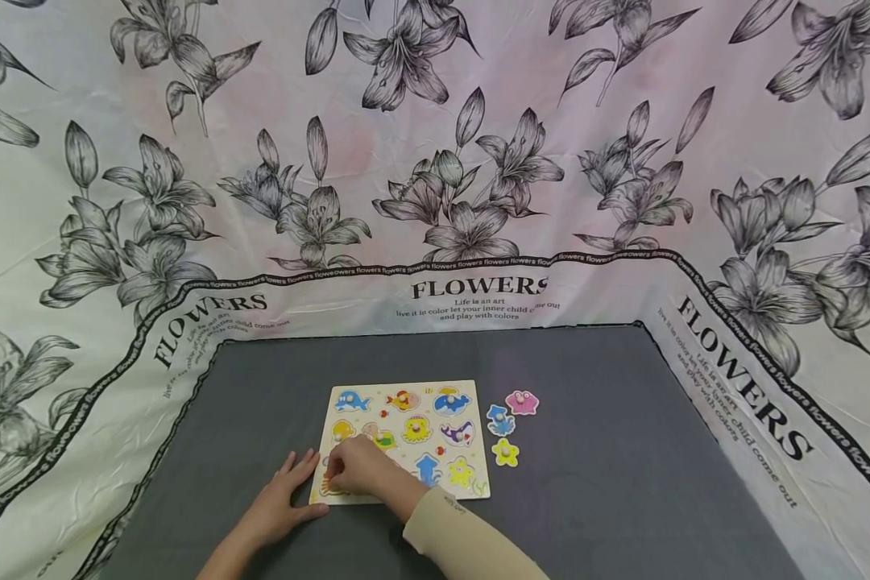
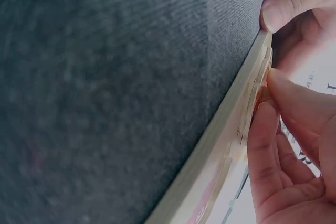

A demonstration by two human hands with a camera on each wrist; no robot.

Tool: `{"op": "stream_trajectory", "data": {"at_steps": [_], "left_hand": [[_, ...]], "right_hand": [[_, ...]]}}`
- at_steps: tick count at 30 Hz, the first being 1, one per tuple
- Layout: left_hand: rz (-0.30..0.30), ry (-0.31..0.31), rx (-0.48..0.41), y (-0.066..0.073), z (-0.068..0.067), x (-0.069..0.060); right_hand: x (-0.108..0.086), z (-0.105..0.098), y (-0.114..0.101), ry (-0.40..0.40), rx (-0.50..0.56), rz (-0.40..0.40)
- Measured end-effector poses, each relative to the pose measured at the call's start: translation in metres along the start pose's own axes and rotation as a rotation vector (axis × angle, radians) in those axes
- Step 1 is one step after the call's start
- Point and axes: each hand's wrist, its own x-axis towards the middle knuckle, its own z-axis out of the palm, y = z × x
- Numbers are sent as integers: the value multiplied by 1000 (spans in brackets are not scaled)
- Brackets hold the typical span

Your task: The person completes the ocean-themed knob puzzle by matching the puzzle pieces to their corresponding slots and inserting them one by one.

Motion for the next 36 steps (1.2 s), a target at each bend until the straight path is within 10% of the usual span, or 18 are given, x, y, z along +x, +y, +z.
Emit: {"op": "stream_trajectory", "data": {"at_steps": [23, 36], "left_hand": [[-28, -12, 10, -1, 1, 2], [-39, -10, 16, -4, 4, 2]], "right_hand": [[-7, -5, 3, -4, 35, -12], [-47, -54, 28, 238, 224, -6]]}}
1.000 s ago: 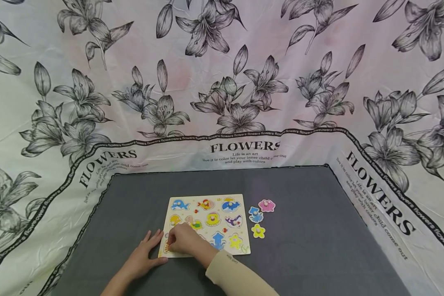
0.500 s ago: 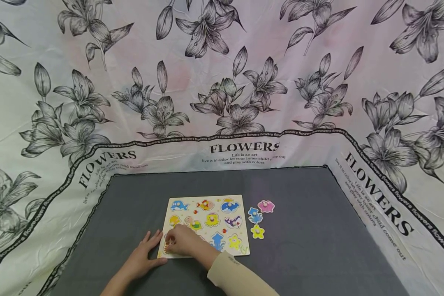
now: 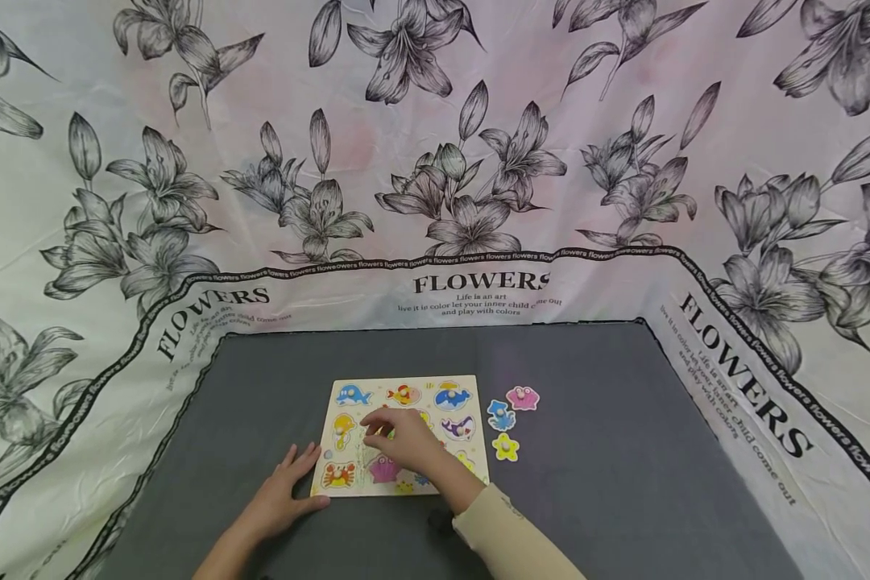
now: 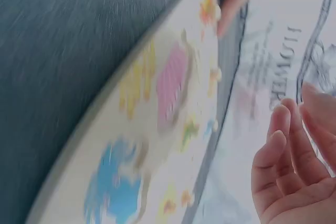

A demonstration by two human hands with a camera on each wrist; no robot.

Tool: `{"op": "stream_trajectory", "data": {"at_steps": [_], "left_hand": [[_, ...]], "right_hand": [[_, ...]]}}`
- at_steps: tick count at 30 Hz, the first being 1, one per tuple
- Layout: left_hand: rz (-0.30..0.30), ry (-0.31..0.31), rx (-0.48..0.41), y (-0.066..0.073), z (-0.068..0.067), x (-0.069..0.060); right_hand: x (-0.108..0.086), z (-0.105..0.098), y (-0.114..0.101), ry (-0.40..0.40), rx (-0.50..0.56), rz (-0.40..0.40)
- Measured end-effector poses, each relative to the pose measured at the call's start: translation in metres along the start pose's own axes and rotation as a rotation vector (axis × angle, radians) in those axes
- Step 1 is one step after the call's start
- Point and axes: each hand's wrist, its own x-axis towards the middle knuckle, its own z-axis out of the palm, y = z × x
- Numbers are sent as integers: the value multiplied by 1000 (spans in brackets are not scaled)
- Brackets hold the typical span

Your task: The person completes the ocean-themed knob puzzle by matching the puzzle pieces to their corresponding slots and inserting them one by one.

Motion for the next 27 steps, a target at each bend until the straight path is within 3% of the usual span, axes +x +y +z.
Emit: {"op": "stream_trajectory", "data": {"at_steps": [14, 27], "left_hand": [[-16, -15, 23, -1, 2, 7], [-2, -12, 8, 0, -1, 3]], "right_hand": [[-36, -83, 41, 274, -24, 63], [-58, -134, 81, 498, -101, 204]]}}
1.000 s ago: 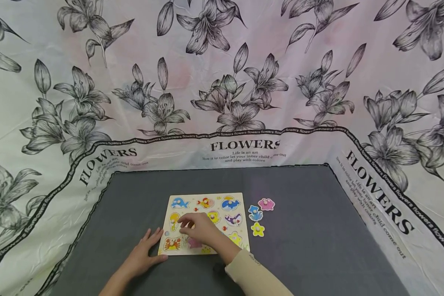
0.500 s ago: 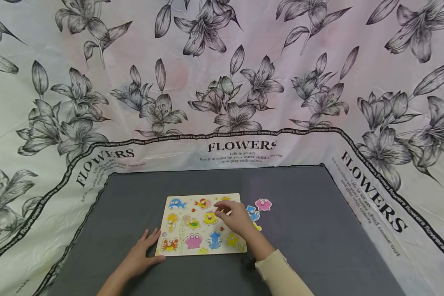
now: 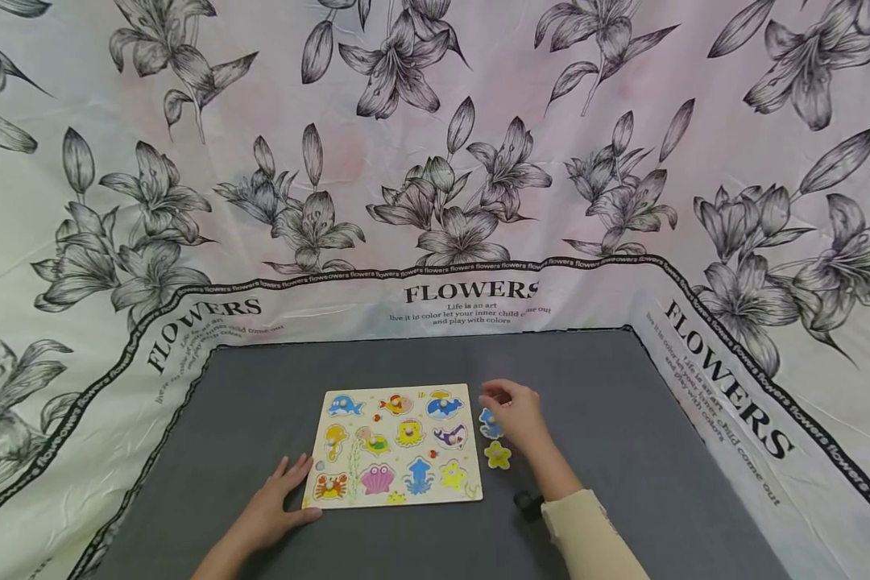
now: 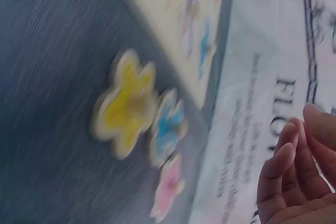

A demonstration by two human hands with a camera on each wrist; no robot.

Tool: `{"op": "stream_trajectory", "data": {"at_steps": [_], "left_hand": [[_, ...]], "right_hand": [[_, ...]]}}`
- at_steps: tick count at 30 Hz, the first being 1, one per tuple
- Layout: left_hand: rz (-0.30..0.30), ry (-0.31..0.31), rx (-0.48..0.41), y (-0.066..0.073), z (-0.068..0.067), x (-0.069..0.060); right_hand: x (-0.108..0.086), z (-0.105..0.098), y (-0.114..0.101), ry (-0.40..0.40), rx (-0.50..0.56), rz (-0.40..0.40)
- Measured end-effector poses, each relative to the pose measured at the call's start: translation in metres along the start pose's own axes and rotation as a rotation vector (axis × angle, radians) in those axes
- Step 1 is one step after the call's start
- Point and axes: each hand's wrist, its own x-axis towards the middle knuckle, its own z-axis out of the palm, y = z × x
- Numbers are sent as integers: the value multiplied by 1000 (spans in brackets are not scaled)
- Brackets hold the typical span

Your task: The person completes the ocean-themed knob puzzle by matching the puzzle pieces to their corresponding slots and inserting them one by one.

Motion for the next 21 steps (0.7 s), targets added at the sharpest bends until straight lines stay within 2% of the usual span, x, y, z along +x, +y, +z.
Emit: {"op": "stream_trajectory", "data": {"at_steps": [10, 15, 21], "left_hand": [[3, -1, -4, 2, -1, -1], [-3, -3, 0, 1, 0, 0], [-2, -1, 5, -1, -1, 0]], "right_hand": [[3, -10, 43, 106, -46, 172], [4, -6, 59, 113, -93, 237], [9, 1, 65, 93, -111, 304]]}}
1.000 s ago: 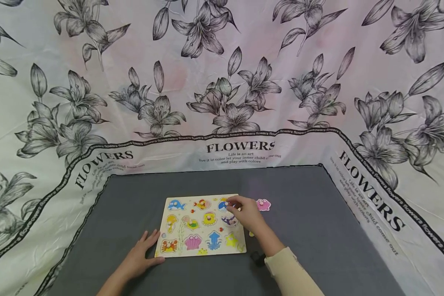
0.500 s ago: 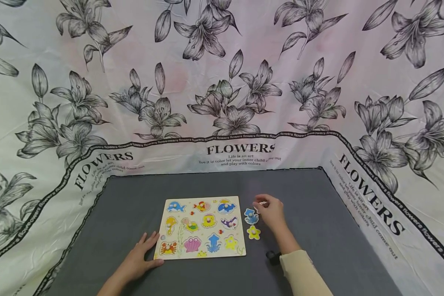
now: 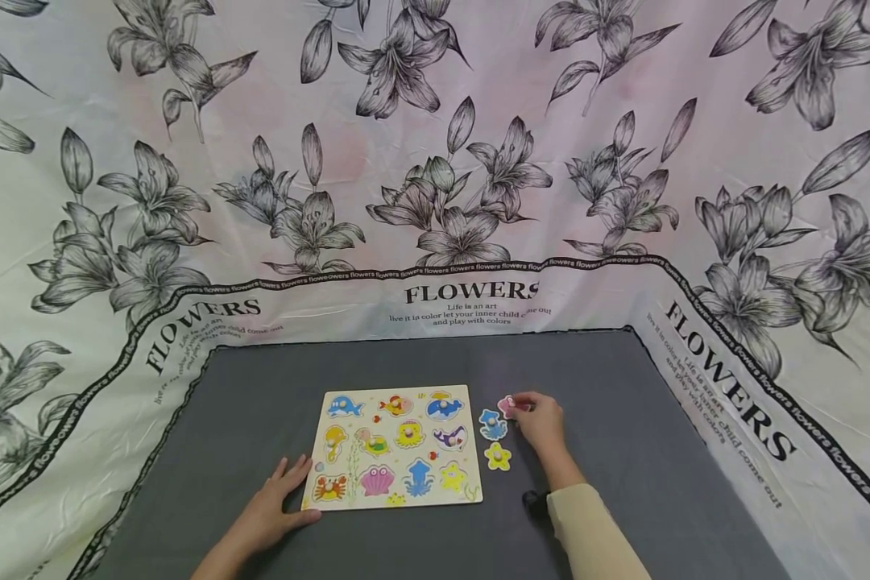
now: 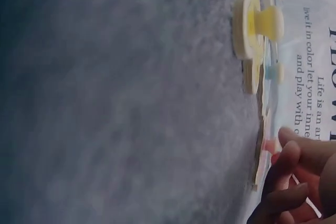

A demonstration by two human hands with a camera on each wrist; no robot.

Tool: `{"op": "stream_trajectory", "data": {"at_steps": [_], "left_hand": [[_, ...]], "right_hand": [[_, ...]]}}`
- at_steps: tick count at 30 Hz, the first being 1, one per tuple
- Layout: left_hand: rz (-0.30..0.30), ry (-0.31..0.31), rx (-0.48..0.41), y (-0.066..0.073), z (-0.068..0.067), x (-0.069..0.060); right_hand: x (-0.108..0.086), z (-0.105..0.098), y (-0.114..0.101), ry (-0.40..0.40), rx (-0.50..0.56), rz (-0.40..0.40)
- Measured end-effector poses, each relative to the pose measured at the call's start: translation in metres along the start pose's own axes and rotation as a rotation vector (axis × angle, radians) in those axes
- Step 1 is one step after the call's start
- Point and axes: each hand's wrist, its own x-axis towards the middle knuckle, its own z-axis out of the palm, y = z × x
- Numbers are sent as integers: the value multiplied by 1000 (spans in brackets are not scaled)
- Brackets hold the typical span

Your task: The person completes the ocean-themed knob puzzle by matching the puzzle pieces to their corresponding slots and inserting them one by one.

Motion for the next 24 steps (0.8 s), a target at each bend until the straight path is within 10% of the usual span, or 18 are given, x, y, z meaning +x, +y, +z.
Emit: {"op": "stream_trajectory", "data": {"at_steps": [24], "left_hand": [[-31, -14, 8, 3, 1, 1]], "right_hand": [[-5, -3, -14, 13, -51, -55]]}}
